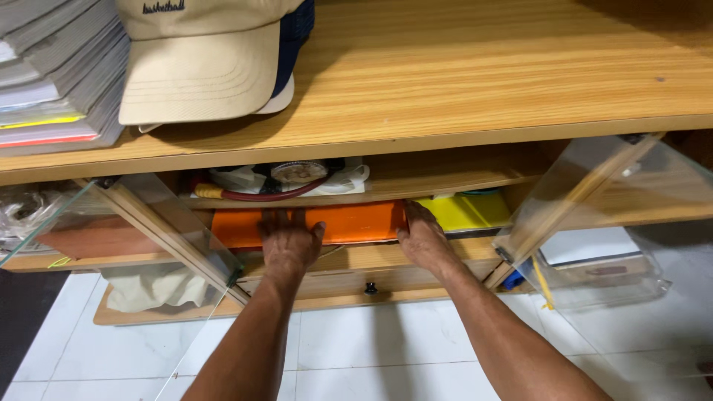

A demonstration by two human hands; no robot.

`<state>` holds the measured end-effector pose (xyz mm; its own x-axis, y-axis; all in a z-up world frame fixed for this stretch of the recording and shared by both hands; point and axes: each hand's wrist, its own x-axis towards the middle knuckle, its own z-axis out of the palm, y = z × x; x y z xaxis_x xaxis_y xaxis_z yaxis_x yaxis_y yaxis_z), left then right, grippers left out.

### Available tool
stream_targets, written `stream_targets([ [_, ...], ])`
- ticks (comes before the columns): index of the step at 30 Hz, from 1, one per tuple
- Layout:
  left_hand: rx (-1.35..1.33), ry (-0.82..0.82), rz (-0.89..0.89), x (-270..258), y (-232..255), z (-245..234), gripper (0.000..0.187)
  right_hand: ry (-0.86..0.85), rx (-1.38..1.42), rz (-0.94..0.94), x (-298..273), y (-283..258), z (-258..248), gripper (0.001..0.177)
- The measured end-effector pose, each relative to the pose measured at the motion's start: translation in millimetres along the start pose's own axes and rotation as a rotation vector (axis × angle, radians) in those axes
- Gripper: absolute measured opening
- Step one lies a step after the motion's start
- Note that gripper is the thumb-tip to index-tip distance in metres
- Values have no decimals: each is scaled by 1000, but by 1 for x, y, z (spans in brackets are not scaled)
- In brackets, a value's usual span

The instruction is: The person wipes the surface of several folders and a file box with a cloth, then places them into a wooden cabinet. The person handles an orange folder, a red file box, and a white folder with a unicorn design.

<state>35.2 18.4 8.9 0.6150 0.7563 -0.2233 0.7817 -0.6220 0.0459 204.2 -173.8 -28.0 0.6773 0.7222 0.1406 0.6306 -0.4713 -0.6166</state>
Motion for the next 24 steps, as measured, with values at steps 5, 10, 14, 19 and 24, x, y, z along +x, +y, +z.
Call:
stream_targets([
  [5,-98,48,153,-30,30,-5,71,-199,-187,95,-20,-8,-28,32],
  [10,-47,32,346,-90,78,-29,69,-264,-127,-168,-47,-16,-80,41],
  [14,-89,-75,445,-152,127,-71,63,-341,-196,-116,-90,-36,-146,42],
  [19,-5,-27,599,-239,189,-134,53,-299,-279,-99,-168,-61,-249,44],
  [24,18,63,715,-327,254,-202,48,-41,-206,-83,-254,-65,-355,21],
])
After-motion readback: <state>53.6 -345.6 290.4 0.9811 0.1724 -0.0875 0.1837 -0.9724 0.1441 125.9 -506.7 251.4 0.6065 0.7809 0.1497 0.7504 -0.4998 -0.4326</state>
